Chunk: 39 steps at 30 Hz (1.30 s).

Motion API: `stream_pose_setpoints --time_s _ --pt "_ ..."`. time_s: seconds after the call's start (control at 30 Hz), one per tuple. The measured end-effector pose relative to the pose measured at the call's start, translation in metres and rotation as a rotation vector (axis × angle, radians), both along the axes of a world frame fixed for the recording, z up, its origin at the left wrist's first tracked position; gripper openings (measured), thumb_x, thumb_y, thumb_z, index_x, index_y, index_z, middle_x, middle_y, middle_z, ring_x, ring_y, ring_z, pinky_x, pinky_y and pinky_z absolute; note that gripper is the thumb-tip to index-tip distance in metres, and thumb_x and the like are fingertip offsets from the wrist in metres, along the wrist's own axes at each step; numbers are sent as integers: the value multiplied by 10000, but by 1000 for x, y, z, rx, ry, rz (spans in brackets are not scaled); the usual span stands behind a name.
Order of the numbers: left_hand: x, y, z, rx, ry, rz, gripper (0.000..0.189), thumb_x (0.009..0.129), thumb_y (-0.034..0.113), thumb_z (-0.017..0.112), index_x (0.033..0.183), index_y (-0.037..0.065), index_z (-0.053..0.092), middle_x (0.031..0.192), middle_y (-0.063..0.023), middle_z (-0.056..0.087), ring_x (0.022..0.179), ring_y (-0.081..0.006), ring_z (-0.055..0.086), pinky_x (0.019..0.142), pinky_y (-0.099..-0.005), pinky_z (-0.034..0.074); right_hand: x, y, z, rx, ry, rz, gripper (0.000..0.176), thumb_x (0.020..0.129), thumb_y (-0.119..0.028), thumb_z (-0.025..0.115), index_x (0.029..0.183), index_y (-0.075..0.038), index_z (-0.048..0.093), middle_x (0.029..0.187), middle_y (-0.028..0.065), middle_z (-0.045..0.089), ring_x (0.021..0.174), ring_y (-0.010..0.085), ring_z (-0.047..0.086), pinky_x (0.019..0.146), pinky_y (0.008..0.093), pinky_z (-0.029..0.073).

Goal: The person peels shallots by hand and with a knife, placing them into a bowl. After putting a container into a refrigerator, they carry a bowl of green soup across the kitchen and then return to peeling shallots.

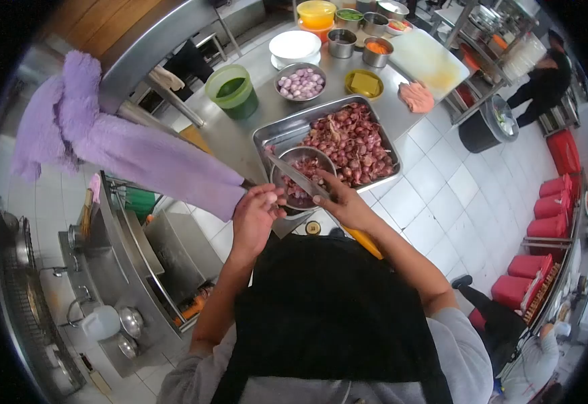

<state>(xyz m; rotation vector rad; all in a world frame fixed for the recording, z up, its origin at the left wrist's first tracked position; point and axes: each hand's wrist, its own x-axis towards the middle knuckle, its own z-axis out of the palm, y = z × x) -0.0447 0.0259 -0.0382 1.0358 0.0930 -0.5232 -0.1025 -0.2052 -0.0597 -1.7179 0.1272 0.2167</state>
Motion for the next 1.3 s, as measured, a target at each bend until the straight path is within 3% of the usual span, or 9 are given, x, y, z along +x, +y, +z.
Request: stream_pose_setpoints --time_s 0.13,0.27,0.37,0.43,0.7,0.9,1.0,1.1,1.3 --pt "-20 5 -30 -19 135 28 150 931 125 565 1038 21 577 932 -77 602 760 -163 573 634 -325 483 -11 -6 15 -255 -42 68 683 904 -371 666 1446 -71 380 1181 257 630 1080 370 632 918 421 487" --pt "-39 -4 -39 96 115 -5 172 934 54 522 1093 -9 537 984 -123 592 802 -199 571 687 -332 486 -18 -25 7 -383 -157 29 658 878 -372 679 1390 -58 411 1060 281 652 960 438 647 835 460 514" --pt "-39 -7 -33 112 89 -126 182 927 27 519 1106 -5 533 998 -138 604 808 -205 581 673 -316 486 -6 -52 23 -600 -137 34 667 865 -355 686 1386 -49 405 1034 280 660 946 440 650 818 479 514" --pt "-32 -8 -30 56 93 -215 167 932 19 522 1096 -8 539 1000 -137 619 798 -205 599 666 -321 498 9 -77 2 -763 -407 -58 654 853 -332 689 1375 -48 416 921 263 672 871 445 654 769 510 515" --pt "-8 -37 -26 128 -191 -278 271 974 77 560 1215 -47 574 1093 -135 641 852 -172 633 702 -296 529 84 -104 -25 -1101 -214 117 669 884 -314 619 1428 -40 344 802 231 667 777 425 653 691 511 514" --pt "36 -54 0 237 -312 -107 271 969 94 588 1203 -40 566 1036 -87 663 766 -134 639 687 -269 544 108 -97 -44 -1079 -307 251 736 888 -265 595 1497 -50 241 960 242 664 779 422 659 681 516 524" --pt "64 -65 -3 300 -353 15 234 956 89 609 1162 -15 574 1013 -71 662 797 -117 638 646 -243 524 109 -93 -35 -1009 -332 289 787 873 -254 616 1521 -106 194 1148 273 601 842 415 661 691 500 536" --pt "102 -90 -1 355 -458 116 218 934 79 636 1129 -5 584 1005 -64 661 826 -108 635 634 -242 515 109 -95 -33 -961 -398 301 781 854 -231 640 1513 -113 237 1223 280 559 830 453 649 696 512 537" --pt "203 -157 -2 426 -516 319 212 917 153 676 1045 -8 627 918 -58 665 811 -111 618 642 -259 501 138 -131 -27 -924 -625 257 681 810 -183 660 1427 -77 391 1127 217 543 991 395 581 834 477 495"
